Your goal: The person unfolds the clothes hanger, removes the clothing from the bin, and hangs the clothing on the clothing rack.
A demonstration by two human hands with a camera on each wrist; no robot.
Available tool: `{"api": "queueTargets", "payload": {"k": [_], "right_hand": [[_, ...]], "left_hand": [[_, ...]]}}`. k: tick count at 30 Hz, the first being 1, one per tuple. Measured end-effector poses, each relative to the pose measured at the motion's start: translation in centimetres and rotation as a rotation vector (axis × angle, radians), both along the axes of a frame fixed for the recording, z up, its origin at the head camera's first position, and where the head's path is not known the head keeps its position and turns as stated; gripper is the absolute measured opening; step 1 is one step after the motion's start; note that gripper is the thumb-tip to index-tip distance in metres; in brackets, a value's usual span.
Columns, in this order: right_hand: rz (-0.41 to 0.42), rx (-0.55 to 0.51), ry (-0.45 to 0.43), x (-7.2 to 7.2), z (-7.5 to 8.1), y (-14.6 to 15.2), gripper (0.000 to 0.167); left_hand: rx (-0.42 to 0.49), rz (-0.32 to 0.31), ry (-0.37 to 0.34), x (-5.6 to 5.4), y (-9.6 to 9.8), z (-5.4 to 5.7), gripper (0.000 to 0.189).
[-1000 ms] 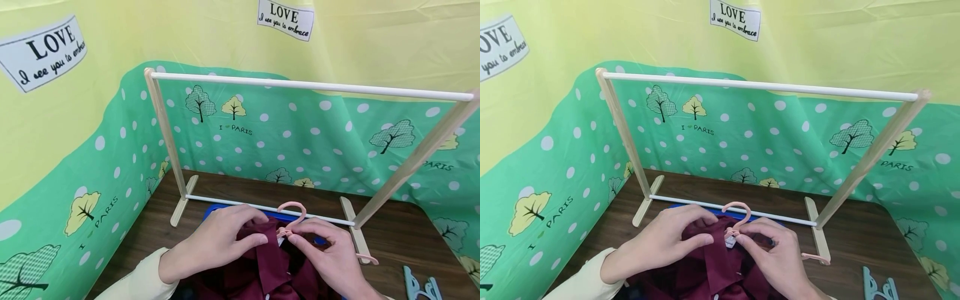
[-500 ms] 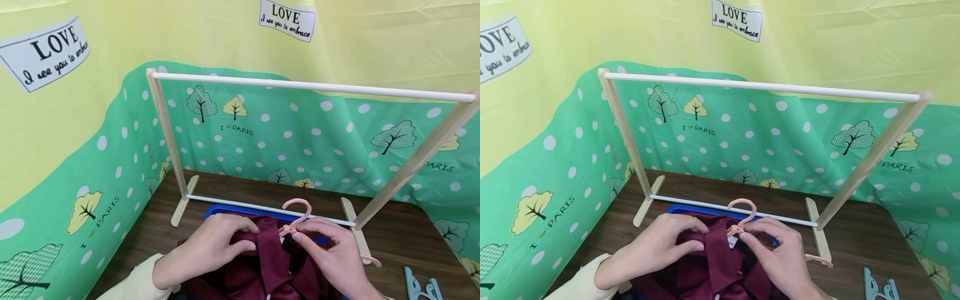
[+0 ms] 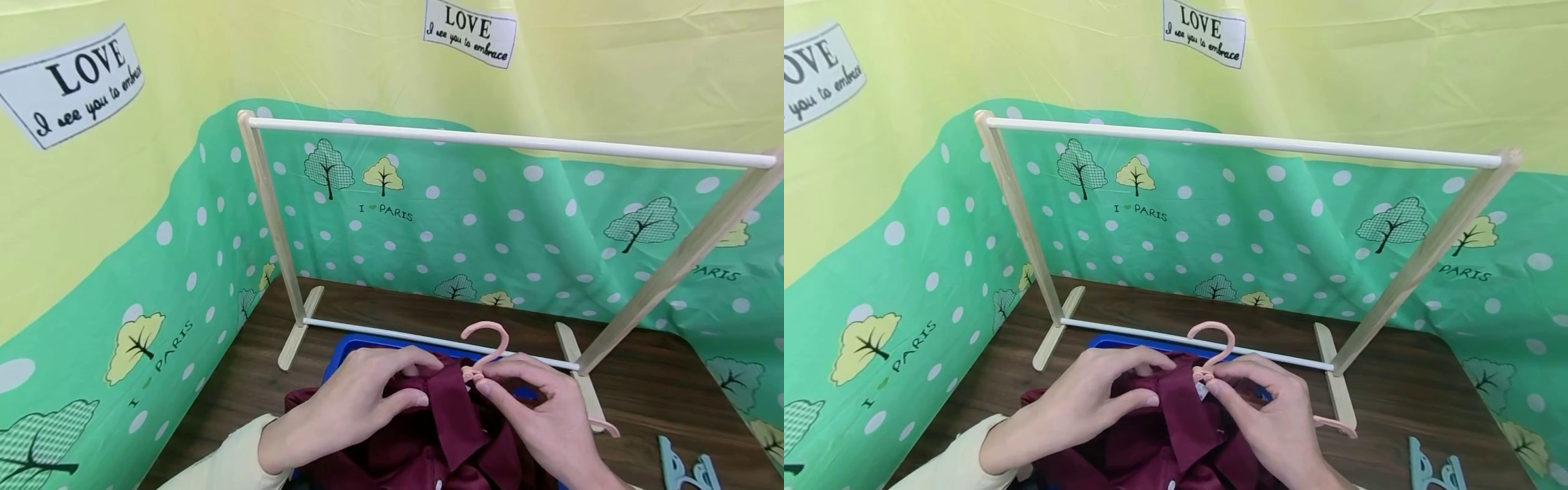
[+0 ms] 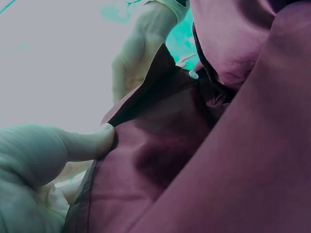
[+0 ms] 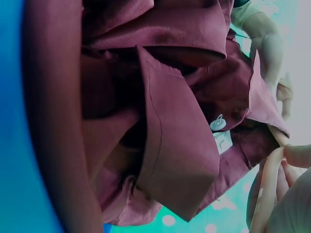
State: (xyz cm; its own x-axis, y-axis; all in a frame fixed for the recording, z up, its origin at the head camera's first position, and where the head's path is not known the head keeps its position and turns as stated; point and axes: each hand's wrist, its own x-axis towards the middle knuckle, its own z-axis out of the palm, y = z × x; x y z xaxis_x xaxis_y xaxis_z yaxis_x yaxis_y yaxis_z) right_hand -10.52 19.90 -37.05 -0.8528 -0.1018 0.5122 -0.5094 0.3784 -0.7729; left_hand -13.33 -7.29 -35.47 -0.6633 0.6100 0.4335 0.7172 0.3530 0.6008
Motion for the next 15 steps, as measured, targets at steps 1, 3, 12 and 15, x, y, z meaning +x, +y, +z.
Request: {"api": "queueTargets", "payload": {"k": [1,3,12,15], "right_hand": [[0.003,-0.004,-0.004,0.00,-0.03,-0.05,0.028],[0.008,-0.011,-0.005,-0.01,-0.09,-0.15,0.028],[0.032,-0.021,-0.033,-0.04,-0.01,-0.26,0.026],[0.038,-0.016,-0.027,-0.02,0.10,-0.29,0.025]], "left_hand": [[0.003,-0.014,0.013,-0.01,0.01,-0.02,0.035],[0.007,-0.038,0.040,-0.04,0.06,-0.09,0.036],[-0.018,-0.058,0.081,0.07,0.24,-0.43,0.038],[-0.026,-0.043,0.075,0.20,0.34,-0.29,0.040]]}}
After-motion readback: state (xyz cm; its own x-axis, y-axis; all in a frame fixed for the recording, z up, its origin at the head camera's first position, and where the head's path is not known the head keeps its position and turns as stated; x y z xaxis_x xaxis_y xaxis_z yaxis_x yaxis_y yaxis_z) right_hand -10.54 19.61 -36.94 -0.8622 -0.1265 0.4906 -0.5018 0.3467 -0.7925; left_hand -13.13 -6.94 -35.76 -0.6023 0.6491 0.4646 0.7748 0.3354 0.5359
